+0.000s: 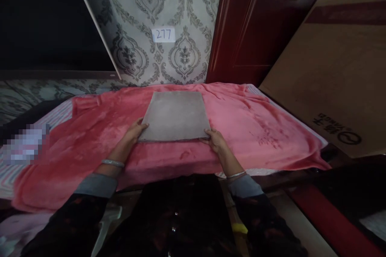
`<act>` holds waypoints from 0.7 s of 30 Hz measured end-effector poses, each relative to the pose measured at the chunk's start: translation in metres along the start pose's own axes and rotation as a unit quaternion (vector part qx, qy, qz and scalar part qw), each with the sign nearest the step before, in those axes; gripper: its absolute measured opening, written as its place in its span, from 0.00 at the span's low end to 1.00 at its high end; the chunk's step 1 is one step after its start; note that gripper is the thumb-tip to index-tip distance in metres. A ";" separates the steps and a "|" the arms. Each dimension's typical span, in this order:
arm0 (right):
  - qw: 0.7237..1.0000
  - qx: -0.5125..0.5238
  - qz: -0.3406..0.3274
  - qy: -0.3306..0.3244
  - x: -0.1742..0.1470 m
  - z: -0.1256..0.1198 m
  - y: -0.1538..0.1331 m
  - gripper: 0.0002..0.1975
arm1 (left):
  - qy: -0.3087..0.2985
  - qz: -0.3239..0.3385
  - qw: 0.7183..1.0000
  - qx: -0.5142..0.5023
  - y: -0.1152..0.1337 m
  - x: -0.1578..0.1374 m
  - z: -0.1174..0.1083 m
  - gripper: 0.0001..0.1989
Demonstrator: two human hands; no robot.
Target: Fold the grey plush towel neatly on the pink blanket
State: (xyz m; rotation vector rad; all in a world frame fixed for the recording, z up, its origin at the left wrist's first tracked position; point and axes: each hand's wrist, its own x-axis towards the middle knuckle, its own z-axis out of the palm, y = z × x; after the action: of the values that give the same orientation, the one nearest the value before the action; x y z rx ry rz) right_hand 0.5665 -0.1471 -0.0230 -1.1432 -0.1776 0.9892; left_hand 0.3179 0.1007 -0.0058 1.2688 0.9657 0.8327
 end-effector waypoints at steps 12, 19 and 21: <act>0.991 0.119 0.051 -0.038 -0.021 0.016 0.010 0.05 | -0.004 -0.022 0.999 -0.039 -0.007 -0.003 -0.006 0.22; 0.988 0.147 0.047 -0.016 -0.021 0.045 0.021 0.10 | -0.039 -0.074 0.995 -0.046 0.000 -0.001 -0.012 0.19; 0.986 0.158 0.048 -0.013 -0.020 0.056 0.024 0.13 | -0.051 -0.084 0.994 -0.048 0.004 -0.001 -0.012 0.18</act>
State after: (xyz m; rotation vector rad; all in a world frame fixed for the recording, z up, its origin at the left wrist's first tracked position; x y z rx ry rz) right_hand 0.5089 -0.1224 -0.0110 -0.8539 0.0151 1.0749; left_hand 0.3060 0.1047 -0.0022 1.1206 0.9262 0.6690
